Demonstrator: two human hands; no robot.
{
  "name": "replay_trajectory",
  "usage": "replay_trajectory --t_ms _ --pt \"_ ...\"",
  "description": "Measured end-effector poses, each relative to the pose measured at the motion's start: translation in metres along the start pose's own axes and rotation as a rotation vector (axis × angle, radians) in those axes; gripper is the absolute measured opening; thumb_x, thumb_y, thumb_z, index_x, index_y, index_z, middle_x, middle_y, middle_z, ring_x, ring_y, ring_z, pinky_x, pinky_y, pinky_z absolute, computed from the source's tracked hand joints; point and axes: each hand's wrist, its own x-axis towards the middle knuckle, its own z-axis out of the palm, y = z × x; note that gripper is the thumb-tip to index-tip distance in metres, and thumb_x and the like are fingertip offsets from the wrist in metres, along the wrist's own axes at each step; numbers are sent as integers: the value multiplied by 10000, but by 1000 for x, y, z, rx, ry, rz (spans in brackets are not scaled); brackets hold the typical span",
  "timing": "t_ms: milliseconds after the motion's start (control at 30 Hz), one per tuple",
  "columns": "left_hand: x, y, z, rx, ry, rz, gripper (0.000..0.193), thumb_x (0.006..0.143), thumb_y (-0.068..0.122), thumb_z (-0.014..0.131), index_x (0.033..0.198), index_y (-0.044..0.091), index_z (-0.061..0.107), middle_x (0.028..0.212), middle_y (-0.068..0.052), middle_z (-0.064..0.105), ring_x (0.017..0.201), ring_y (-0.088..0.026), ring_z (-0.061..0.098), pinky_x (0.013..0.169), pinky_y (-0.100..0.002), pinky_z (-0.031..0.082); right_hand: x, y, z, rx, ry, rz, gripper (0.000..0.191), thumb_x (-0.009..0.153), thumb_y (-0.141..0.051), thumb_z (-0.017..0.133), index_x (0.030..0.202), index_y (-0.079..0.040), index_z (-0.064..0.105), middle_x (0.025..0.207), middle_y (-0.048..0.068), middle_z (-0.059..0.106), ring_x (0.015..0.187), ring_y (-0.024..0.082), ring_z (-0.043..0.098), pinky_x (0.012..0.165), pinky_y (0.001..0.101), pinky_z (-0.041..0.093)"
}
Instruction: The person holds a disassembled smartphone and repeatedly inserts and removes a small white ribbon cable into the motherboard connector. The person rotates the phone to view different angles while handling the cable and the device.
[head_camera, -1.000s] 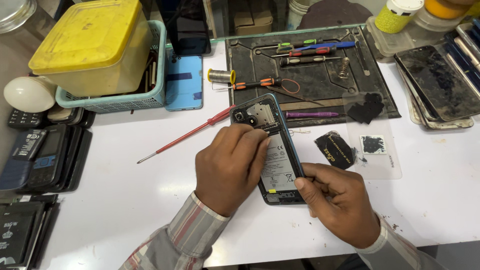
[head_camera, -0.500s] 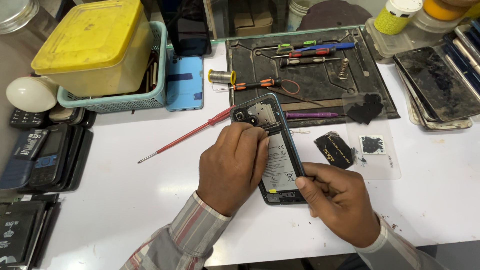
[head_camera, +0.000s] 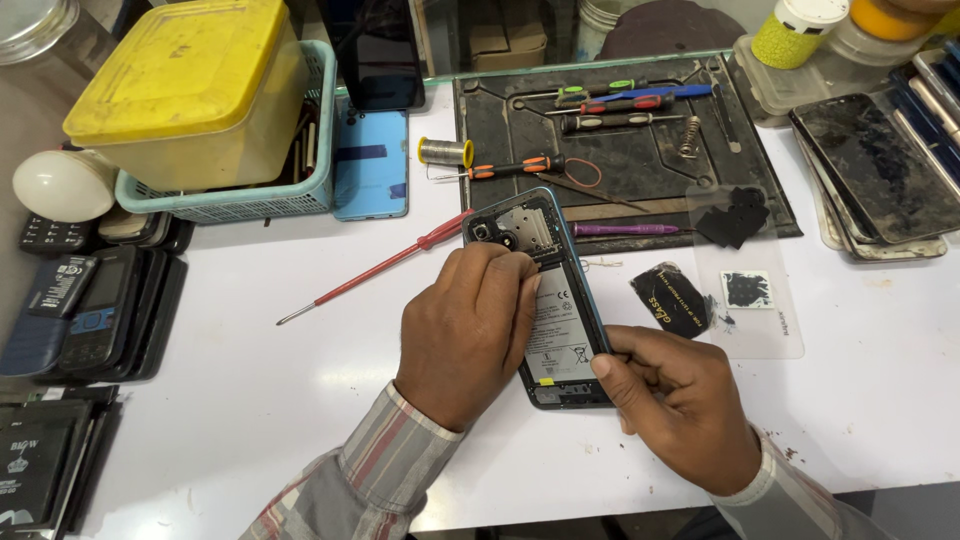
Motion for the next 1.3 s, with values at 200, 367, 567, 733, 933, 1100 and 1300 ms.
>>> replay_trajectory --t_ms 200,367,567,733,933,1100,1300 --pt "0 1 -1 -4 5 -5 120 991 155 692 1000 49 637 919 -49 616 790 -186 634 564 -315 517 -1 1 0 -15 6 -2 314 915 -133 667 1152 62 727 635 68 714 446 74 569 393 232 463" --pt "1 2 -2 17 5 4 113 989 153 693 1003 53 642 912 -51 603 801 -198 629 577 -328 513 -1 1 0 -12 2 -19 318 914 -127 668 1161 67 722 639 64 709 451 71 568 396 230 464" --pt "1 3 -2 14 10 -16 116 989 156 693 1001 51 645 914 -51 607 792 -196 628 580 -327 512 -1 1 0 -10 -6 -17 320 917 -125 668 1169 64 724 637 64 700 453 69 565 397 229 460" --pt "1 3 -2 -24 42 -56 110 977 142 712 997 55 648 917 -52 630 763 -198 638 582 -322 515 -1 0 0 -39 -2 -35 314 913 -124 679 1162 60 734 654 68 697 460 68 575 404 226 464" --pt "-1 1 -1 -189 97 -198 146 944 142 763 938 66 638 883 -47 646 750 -189 662 599 -322 521 -2 -1 0 -46 -14 -71 305 915 -119 674 1159 54 731 732 76 742 477 64 591 416 220 481" --pt "-1 -3 0 -348 113 -332 218 903 160 804 948 40 627 853 -35 604 686 -121 581 552 -279 473 -1 -2 0 -49 -22 -91 307 912 -107 675 1168 55 726 751 80 745 479 65 594 411 219 479" --pt "-1 -6 2 -465 135 -389 285 879 165 831 960 33 592 865 -14 560 677 -88 469 549 -247 419 -1 0 0 -48 -28 -93 307 915 -104 669 1172 55 724 743 73 736 478 62 589 412 218 478"
